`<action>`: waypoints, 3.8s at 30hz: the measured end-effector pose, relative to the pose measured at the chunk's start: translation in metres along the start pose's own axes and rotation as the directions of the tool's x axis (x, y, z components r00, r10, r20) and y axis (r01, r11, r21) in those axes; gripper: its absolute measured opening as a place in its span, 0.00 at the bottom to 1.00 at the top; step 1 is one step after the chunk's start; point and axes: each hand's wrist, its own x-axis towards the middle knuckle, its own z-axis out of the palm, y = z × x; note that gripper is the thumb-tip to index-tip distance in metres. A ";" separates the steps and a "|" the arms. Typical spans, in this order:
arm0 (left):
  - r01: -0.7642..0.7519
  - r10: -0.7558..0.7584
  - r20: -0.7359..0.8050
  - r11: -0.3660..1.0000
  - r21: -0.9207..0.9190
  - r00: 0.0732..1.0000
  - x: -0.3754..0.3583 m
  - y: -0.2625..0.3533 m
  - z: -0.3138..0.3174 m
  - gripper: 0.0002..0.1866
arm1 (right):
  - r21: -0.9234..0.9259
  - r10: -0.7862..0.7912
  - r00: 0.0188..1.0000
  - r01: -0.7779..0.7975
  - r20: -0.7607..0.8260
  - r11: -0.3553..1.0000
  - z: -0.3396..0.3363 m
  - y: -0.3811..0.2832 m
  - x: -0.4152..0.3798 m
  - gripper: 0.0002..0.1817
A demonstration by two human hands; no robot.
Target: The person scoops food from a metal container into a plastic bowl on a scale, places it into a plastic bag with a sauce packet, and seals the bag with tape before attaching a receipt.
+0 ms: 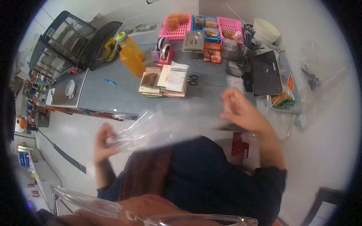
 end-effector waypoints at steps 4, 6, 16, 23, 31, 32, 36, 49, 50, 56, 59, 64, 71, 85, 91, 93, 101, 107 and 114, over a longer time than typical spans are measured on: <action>0.005 -0.063 0.366 0.988 0.156 0.928 0.041 -0.007 0.073 0.27 | -0.841 -0.497 0.862 0.338 0.097 0.422 0.081 0.010 0.036 0.40; -0.171 0.051 0.443 0.956 0.237 0.895 0.054 0.006 0.097 0.25 | -0.690 -0.524 0.772 0.598 0.359 0.408 0.120 0.008 0.044 0.32; 0.053 0.741 -0.290 0.326 0.944 0.606 0.045 -0.044 0.013 0.06 | -0.594 -0.359 0.926 0.224 -0.118 0.773 0.076 0.031 0.018 0.10; 0.412 -0.183 0.435 0.747 -0.522 0.882 0.063 -0.142 0.108 0.04 | -0.269 0.096 0.916 -0.213 -0.391 0.939 -0.001 0.245 0.046 0.28; -0.201 0.101 0.267 0.902 0.382 0.958 0.086 -0.138 0.158 0.12 | -0.707 -0.392 0.679 -0.270 -0.621 0.653 -0.035 0.233 0.005 0.26; -0.241 0.194 0.147 0.835 0.494 0.970 0.092 -0.148 0.156 0.12 | -0.630 -0.306 0.729 -0.217 -0.613 0.745 -0.031 0.226 0.002 0.21; -0.047 0.334 -0.323 0.756 0.653 0.886 0.101 -0.153 0.099 0.13 | 0.173 0.063 0.891 0.018 -0.450 0.985 0.011 0.182 -0.011 0.12; 0.285 -0.190 0.359 0.930 -0.232 0.914 0.028 -0.108 0.021 0.13 | 0.130 -0.111 0.994 0.107 0.022 0.986 0.017 0.108 -0.021 0.08; 0.300 -0.225 0.464 0.949 -0.093 0.857 0.027 -0.104 0.020 0.14 | 0.258 -0.242 0.958 0.275 -0.152 0.926 0.024 0.101 -0.019 0.08; 0.233 -0.295 0.012 0.726 -0.647 0.955 -0.020 -0.150 0.032 0.12 | 0.535 0.018 0.919 -0.245 0.394 0.809 0.016 0.135 -0.009 0.10; 0.125 -0.045 0.117 0.369 -0.921 0.992 -0.015 -0.158 0.049 0.14 | -0.109 0.090 0.926 -0.054 0.366 0.993 0.007 0.139 0.006 0.10; 0.259 -0.243 0.091 0.886 -0.385 0.966 -0.002 -0.134 0.059 0.12 | -0.188 -0.275 0.957 0.254 -0.093 0.949 -0.004 0.122 0.016 0.04; 0.079 -0.074 0.026 0.944 -0.321 0.997 0.020 -0.152 0.075 0.06 | 0.569 -0.030 0.994 -0.034 0.103 0.822 0.000 0.124 -0.006 0.03; 0.304 -0.273 0.137 0.807 -0.506 0.952 0.049 -0.163 0.131 0.29 | 0.912 -0.243 0.944 -0.115 0.223 0.393 -0.040 0.186 -0.029 0.19; 0.211 -0.291 0.047 0.565 -0.798 0.956 0.053 -0.173 0.169 0.27 | 0.530 -0.110 0.992 0.065 0.054 0.846 -0.062 0.215 -0.056 0.22; 0.275 -0.311 0.069 0.688 -0.672 0.948 0.059 -0.188 0.170 0.21 | 0.706 -0.111 0.994 0.095 -0.024 0.702 -0.059 0.208 -0.061 0.19; 0.511 -0.720 0.023 0.469 -0.720 0.694 0.089 -0.210 0.188 0.10 | -0.366 -0.248 0.750 0.009 -0.613 0.931 -0.057 0.201 -0.027 0.12; 0.601 -0.669 0.199 0.444 -0.665 0.716 0.128 -0.254 0.208 0.11 | -0.573 -0.421 0.907 0.330 -0.028 0.750 0.001 0.162 0.018 0.10; 0.613 -0.549 0.274 0.704 -0.359 0.790 0.147 -0.249 0.180 0.14 | -0.773 -0.022 0.996 -0.057 -0.092 0.632 0.045 0.223 0.083 0.17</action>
